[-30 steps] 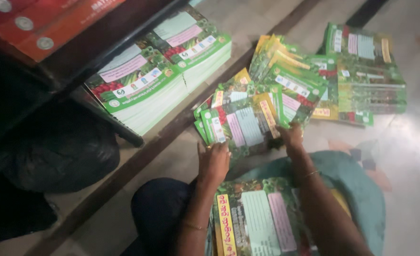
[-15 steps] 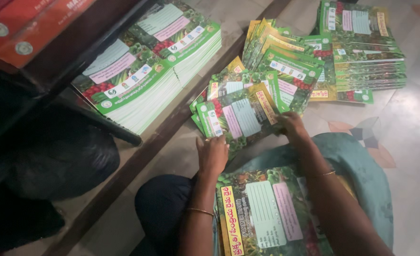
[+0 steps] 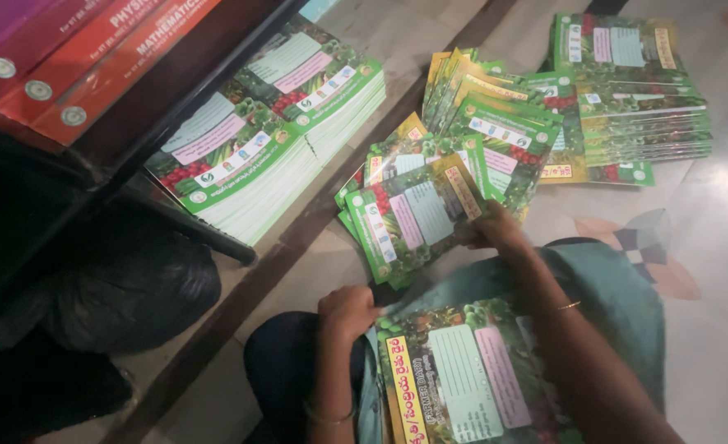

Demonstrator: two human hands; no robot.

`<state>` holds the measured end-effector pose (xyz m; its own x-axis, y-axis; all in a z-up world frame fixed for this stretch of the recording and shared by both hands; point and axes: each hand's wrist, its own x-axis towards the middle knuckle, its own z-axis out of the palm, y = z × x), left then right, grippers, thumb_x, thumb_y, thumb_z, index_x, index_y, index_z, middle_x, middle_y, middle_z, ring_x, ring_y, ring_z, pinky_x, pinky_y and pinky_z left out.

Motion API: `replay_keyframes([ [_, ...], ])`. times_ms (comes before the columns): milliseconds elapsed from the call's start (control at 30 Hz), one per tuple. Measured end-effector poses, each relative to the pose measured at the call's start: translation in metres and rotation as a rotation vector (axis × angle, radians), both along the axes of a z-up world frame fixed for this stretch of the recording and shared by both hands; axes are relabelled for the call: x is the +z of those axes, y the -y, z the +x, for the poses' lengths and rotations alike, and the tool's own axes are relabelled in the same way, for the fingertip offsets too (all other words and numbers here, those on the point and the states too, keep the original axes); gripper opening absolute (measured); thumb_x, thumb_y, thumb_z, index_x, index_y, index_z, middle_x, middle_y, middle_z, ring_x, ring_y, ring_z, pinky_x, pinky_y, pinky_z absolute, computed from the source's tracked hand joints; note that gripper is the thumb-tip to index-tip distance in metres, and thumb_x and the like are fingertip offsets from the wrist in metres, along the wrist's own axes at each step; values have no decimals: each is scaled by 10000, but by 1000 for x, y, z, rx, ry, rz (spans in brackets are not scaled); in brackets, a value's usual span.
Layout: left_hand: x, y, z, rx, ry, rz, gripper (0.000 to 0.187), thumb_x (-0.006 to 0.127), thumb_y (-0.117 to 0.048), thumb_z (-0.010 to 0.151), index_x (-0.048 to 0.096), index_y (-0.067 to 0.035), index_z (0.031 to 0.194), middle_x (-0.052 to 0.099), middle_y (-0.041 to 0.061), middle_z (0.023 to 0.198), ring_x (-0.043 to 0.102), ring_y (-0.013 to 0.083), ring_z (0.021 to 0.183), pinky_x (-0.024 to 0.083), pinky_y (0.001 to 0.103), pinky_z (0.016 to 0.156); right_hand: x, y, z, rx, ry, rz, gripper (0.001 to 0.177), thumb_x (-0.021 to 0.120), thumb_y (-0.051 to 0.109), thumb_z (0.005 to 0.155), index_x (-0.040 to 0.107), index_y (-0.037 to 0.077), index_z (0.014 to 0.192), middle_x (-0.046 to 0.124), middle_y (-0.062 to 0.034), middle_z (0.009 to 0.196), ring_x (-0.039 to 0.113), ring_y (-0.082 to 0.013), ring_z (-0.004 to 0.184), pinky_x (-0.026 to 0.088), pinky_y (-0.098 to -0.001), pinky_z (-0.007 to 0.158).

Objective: The person organizes booklets by hand, picking them up from several stacks on the floor and placing them into new stacks near a shelf.

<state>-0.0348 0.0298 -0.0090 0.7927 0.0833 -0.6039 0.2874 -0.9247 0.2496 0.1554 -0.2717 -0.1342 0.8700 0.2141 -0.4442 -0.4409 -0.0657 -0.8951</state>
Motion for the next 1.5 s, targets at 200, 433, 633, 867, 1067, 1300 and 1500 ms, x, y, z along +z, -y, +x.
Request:
replay_keyframes([
  [200, 1, -7, 2, 285, 426, 88, 135, 605, -209, 1018, 729, -200, 1071, 753, 91, 1046, 712, 330, 991, 544, 482, 858, 4, -4, -3, 8, 69, -26, 410, 714, 47, 891, 544, -35, 1255, 702, -227, 946, 687, -271, 673, 598, -361, 523],
  [433, 4, -6, 8, 367, 706, 207, 326, 673, -250, 922, 639, -112, 1215, 707, 149, 1141, 663, 360, 1041, 505, 473, 895, -1, 21, 21, 53, -35, -137, 421, 637, 293, 967, 547, 17, 1272, 725, -191, 896, 721, -291, 683, 583, -396, 508],
  [633, -4, 25, 19, 321, 386, -185, 319, 617, -364, 995, 679, -115, 1185, 757, 145, 1050, 706, 350, 997, 535, 486, 891, -28, 50, 51, 51, 170, -678, 603, 722, 397, 937, 512, 8, 1347, 716, -221, 922, 734, -357, 767, 589, -449, 592],
  [867, -11, 33, 13, 129, 356, -654, 433, 624, -395, 998, 645, -92, 1306, 751, 171, 1165, 754, 281, 1054, 582, 388, 873, 48, 141, 49, 793, 503, -448, 573, 729, 312, 791, 578, 173, 1326, 787, -59, 1099, 775, -188, 990, 630, -365, 839],
  [1067, 27, 55, 16, 25, 453, -653, 460, 644, -346, 963, 632, -65, 1327, 765, 167, 1115, 757, 274, 981, 586, 377, 837, 113, 179, -36, 619, 713, -880, 365, 809, 120, 721, 737, 194, 1072, 783, -22, 1023, 721, -251, 996, 574, -411, 886],
  [1300, 34, 151, 0, -323, 566, -417, 521, 694, -471, 971, 645, 11, 1163, 694, 244, 1062, 671, 444, 965, 522, 534, 794, 106, 216, -19, 263, 709, -718, 140, 718, 69, 762, 726, 117, 893, 735, -70, 862, 749, -252, 809, 592, -399, 747],
  [1500, -4, 171, -7, -75, 42, -364, 646, 610, -642, 975, 643, -3, 1063, 681, 237, 897, 689, 426, 914, 497, 543, 863, 31, 231, 116, 880, 748, -1017, 191, 744, 223, 803, 730, 184, 989, 794, -22, 978, 751, -225, 967, 590, -389, 822],
])
